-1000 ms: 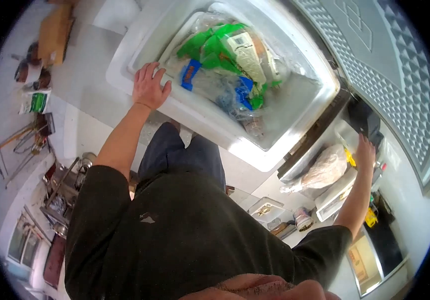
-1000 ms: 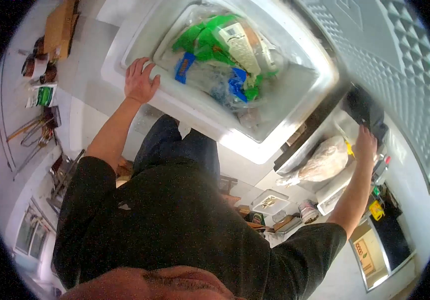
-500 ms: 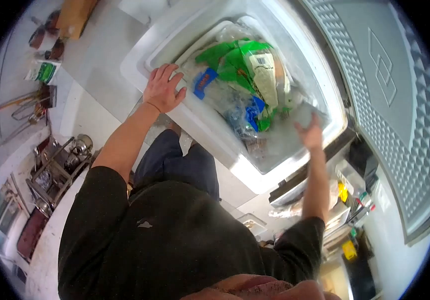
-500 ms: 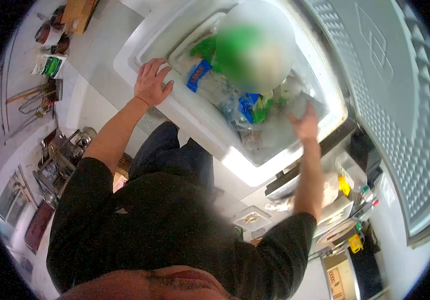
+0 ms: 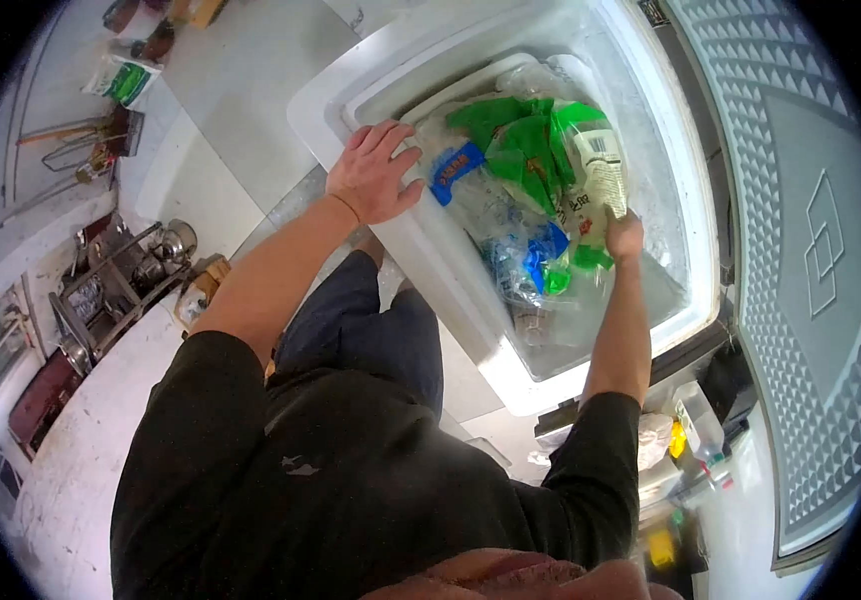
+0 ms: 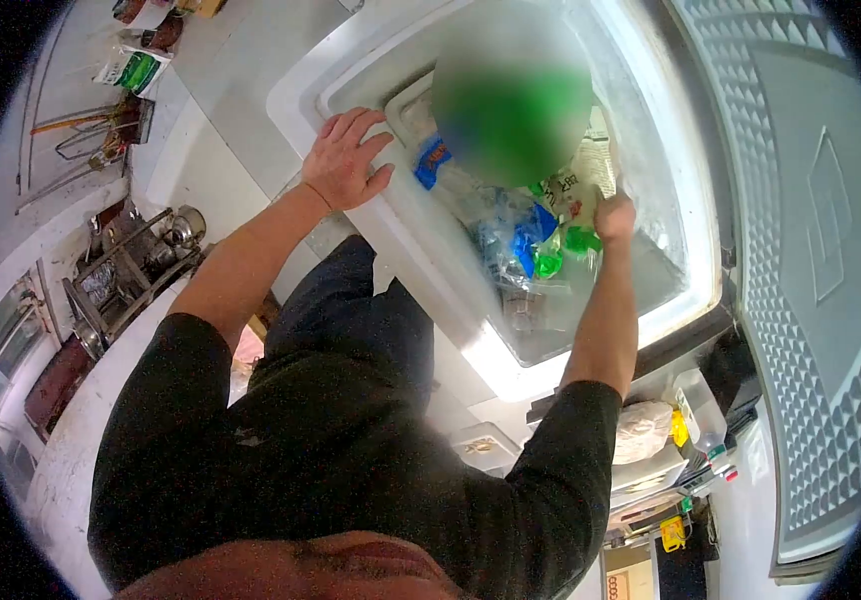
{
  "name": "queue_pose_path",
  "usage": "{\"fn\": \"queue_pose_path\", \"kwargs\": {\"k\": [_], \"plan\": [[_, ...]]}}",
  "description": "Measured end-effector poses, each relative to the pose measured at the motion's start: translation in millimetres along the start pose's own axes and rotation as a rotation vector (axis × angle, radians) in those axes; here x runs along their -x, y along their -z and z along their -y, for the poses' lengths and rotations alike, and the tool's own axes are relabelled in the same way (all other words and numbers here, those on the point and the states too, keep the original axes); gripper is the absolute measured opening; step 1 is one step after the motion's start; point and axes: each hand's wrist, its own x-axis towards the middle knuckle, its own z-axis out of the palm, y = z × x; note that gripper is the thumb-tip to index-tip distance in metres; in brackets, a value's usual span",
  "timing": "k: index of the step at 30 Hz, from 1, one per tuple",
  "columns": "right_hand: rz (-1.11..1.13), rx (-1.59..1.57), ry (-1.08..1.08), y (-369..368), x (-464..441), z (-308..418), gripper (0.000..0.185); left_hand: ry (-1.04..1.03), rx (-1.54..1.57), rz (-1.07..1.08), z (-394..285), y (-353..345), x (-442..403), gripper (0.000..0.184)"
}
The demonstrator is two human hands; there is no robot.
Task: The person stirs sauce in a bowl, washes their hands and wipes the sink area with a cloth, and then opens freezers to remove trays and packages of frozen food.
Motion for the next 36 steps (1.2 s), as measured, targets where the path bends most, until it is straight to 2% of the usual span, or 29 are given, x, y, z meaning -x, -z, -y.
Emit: {"fn": "queue_pose_path", "kwargs": {"k": [3, 6, 10, 13, 15, 16, 17, 20, 21, 24, 27, 30, 31, 34, 35, 36], "plan": [[0.063, -0.250, 0.100, 58.8, 9.9, 35.7, 0.027, -0.001, -0.022, 0.001, -0.7, -1.0, 1.1, 0.035], [0.227, -0.430, -0.009, 96.4, 23.8, 62.4, 0.030, 0.002, -0.032, 0.018, -0.2, -0.9, 1.9, 0.036], [0.154, -0.503, 0.058, 107.2, 51.8, 85.5, 0.028, 0.012, -0.045, 0.014, 1.5, -0.6, -0.7, 0.035], [0.171, -0.156, -0.044, 66.8, 54.3, 90.9, 0.040, 0.003, -0.047, 0.013, -1.4, -0.9, 0.2, 0.033], [0.066, 0.027, 0.072, 9.1, 58.2, 97.4, 0.045, -0.007, -0.053, 0.016, -1.7, 0.5, -0.3, 0.033], [-0.063, 0.096, 0.182, -18.8, 70.2, 98.6, 0.053, -0.006, -0.060, 0.017, -2.5, 1.3, -0.3, 0.032], [-0.055, 0.080, 0.193, -39.1, 78.5, 99.0, 0.074, -0.004, -0.067, 0.018, -3.0, 1.7, -0.9, 0.032], [-0.232, 0.155, 0.016, -79.4, 95.3, 112.9, 0.090, -0.012, -0.083, 0.015, -2.3, -0.1, -1.3, 0.032], [-0.141, 0.139, -0.052, -82.3, 99.8, 115.6, 0.099, 0.000, -0.072, 0.036, -3.2, -0.6, 1.0, 0.033], [-0.159, 0.191, -0.143, -75.8, 103.6, 125.1, 0.107, 0.007, -0.038, 0.058, -3.6, -0.6, -0.9, 0.035], [-0.131, 0.099, -0.244, -90.9, 88.4, 105.0, 0.110, -0.003, -0.024, 0.031, -1.7, 0.6, -1.7, 0.034], [0.008, 0.046, -0.333, -70.0, 70.4, 98.3, 0.114, -0.004, -0.045, 0.013, -2.5, 0.3, -0.5, 0.032], [-0.022, 0.048, -0.294, -65.4, 66.7, 93.7, 0.102, -0.004, -0.059, -0.001, -2.8, -0.2, 0.3, 0.031], [0.281, -0.265, -0.119, -32.0, 42.4, 79.5, 0.077, -0.024, -0.069, -0.021, -0.3, -1.7, -0.6, 0.030], [0.208, -0.346, -0.056, -32.5, 39.7, 74.6, 0.055, -0.030, -0.065, -0.021, -0.1, -2.7, 0.9, 0.030], [0.245, -0.384, -0.077, -27.5, 36.0, 66.6, 0.048, -0.017, -0.065, -0.021, -0.9, -3.1, 2.7, 0.030]]}}
